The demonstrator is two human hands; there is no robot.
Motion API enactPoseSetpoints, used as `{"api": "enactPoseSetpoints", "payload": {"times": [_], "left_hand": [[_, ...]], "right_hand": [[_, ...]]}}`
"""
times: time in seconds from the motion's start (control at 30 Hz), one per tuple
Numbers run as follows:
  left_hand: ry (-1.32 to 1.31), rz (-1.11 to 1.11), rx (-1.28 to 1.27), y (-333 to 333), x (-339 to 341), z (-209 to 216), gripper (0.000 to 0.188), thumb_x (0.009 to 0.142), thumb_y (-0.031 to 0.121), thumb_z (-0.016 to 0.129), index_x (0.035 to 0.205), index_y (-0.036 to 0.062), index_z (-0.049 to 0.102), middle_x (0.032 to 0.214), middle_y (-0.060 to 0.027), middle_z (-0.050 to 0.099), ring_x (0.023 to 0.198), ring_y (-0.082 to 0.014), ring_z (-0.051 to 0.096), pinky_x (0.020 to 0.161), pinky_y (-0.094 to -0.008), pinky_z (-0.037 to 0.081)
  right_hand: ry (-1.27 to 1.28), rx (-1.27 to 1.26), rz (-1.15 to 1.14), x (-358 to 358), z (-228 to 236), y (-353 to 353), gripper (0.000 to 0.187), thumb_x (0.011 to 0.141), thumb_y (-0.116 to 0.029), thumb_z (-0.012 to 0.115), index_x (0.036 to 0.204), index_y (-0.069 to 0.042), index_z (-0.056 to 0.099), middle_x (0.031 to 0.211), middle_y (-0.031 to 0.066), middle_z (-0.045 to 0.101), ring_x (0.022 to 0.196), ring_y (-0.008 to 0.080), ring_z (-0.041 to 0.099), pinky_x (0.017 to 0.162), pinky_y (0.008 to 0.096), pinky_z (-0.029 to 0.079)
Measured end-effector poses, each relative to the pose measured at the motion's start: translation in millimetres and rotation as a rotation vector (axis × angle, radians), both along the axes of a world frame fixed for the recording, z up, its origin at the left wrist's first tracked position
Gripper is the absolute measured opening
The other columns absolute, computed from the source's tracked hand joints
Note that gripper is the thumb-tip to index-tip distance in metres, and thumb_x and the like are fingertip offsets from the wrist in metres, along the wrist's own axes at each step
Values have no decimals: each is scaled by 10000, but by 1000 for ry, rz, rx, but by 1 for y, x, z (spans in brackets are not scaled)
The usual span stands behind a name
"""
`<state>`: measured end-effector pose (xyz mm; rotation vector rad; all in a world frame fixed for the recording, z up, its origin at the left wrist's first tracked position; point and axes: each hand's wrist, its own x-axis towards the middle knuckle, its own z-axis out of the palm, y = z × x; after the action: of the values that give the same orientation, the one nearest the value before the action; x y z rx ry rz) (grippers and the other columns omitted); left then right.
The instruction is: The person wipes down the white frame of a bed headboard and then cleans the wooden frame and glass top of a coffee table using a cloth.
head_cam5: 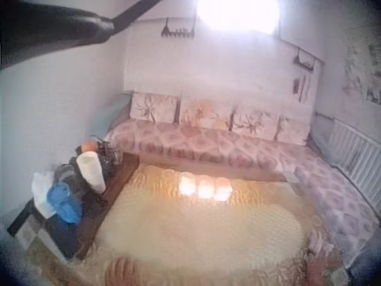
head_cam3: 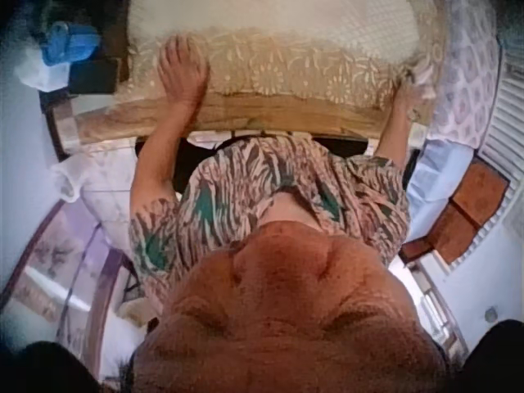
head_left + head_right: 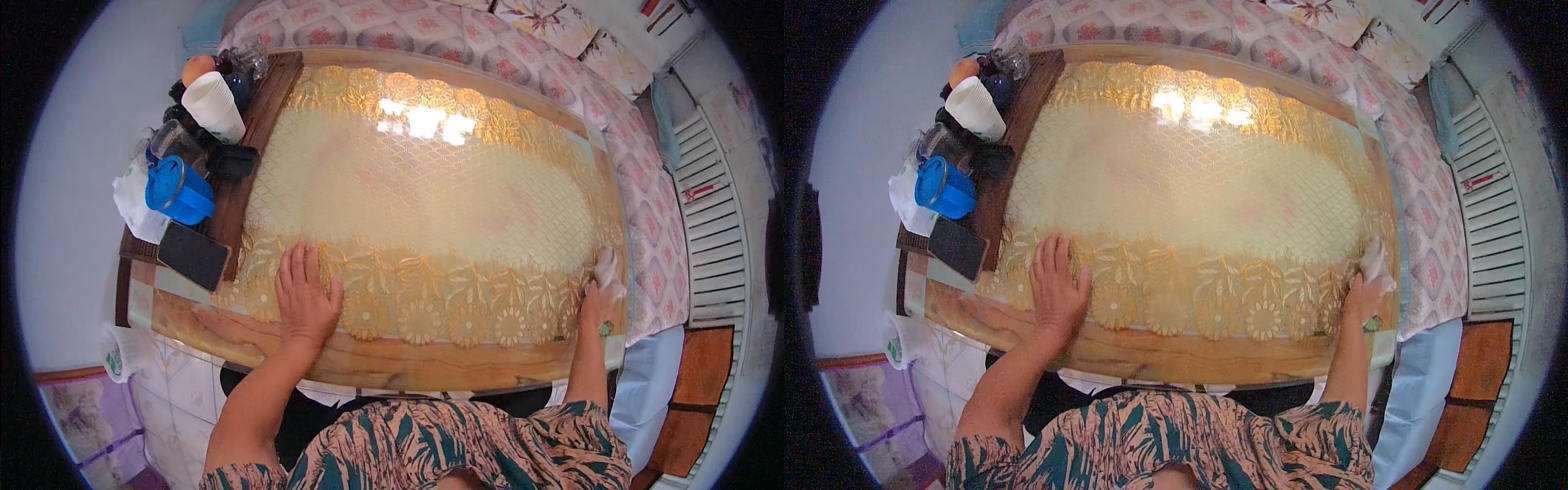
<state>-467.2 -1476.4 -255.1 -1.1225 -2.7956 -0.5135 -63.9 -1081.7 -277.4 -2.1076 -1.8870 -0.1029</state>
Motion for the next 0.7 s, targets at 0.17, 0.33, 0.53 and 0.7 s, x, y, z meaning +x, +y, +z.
{"api": "enactPoseSetpoints", "payload": {"times": [0.17, 0.33, 0.53, 0.7], "left_hand": [[22, -1, 37, 5, 2, -8, 610, 829, 283, 587, 1355, 65, 368, 1418, -152, 353, 1325, -360, 295, 1081, -491, 237], [51, -14, 85, 12, 3, -14, 631, 809, 289, 599, 1346, 42, 380, 1413, -161, 357, 1309, -360, 315, 1075, -481, 254], [49, 61, 90, 8, -6, -29, 686, 795, 320, 604, 1340, -21, 365, 1408, -192, 350, 1308, -357, 316, 1079, -462, 260], [63, 34, 73, 3, -3, -19, 669, 812, 315, 578, 1337, -40, 363, 1423, -195, 329, 1317, -344, 307, 1078, -450, 267]], "right_hand": [[-46, -25, -47, -56, 8, -27, 409, 793, -333, 583, 1080, -42, 595, 1063, 230, 620, 987, 399, 593, 824, 492, 468], [217, 105, 674, -229, -25, -85, 509, 710, -186, 613, 1181, 0, 557, 1242, 210, 545, 1117, 372, 527, 962, 469, 403], [309, 14, 1399, -345, 12, -247, 596, 647, -132, 687, 1222, -71, 546, 1292, 152, 524, 1151, 340, 509, 957, 441, 403], [361, 4, 1141, -262, -4, -140, 614, 653, -130, 692, 1242, -49, 539, 1280, 174, 539, 1122, 348, 529, 952, 443, 404]]}}
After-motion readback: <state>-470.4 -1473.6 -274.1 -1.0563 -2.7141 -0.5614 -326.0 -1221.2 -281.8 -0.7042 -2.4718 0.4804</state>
